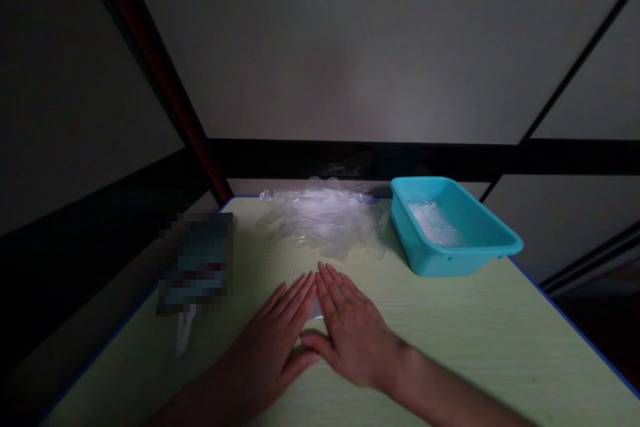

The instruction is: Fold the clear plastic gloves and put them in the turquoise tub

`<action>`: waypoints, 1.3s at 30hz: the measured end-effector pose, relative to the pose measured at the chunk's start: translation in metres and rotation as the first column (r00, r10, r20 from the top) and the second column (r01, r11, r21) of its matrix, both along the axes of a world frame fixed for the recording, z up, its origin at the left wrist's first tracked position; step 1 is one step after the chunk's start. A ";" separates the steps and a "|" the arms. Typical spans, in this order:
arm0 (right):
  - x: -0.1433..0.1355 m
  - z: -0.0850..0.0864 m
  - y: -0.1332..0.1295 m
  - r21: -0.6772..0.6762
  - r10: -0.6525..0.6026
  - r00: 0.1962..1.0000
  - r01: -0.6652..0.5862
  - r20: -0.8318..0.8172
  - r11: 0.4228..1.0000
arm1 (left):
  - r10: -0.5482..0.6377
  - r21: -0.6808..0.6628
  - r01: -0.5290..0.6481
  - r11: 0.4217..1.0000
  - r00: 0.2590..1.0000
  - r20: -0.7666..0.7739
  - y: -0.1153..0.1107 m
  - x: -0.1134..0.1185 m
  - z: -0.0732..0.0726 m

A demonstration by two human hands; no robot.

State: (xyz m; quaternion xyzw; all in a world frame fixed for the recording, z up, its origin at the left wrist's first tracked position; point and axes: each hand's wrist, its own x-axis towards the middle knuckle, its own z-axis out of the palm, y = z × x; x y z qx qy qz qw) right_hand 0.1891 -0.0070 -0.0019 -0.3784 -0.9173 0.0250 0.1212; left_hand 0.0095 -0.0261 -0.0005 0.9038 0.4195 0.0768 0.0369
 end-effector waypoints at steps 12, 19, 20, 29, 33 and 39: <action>-0.001 0.001 0.001 -0.044 -0.008 1.000 0.008 0.013 0.999 | 0.011 -0.021 -0.010 1.000 1.000 0.012 -0.001 0.000 0.000; 0.004 0.006 0.005 -0.035 0.033 0.995 -0.036 -0.095 0.999 | 0.040 -0.015 -0.039 0.999 0.998 0.047 0.001 0.001 0.000; 0.006 0.007 0.007 0.001 0.072 0.990 -0.073 -0.123 0.997 | 0.045 -0.007 -0.044 0.999 0.998 0.054 0.001 0.001 0.000; 0.019 0.008 0.022 0.264 0.371 0.896 -0.307 -0.243 0.914 | 0.066 0.014 -0.067 0.998 0.993 0.095 0.000 0.003 0.002; 0.018 0.006 0.022 0.290 0.409 0.894 -0.348 -0.186 0.892 | 0.073 0.015 -0.075 0.997 0.993 0.096 0.001 0.003 0.002; 0.017 0.010 0.020 0.172 0.341 0.934 -0.321 -0.104 0.931 | 0.076 0.007 -0.077 0.997 0.989 0.123 0.001 0.002 0.001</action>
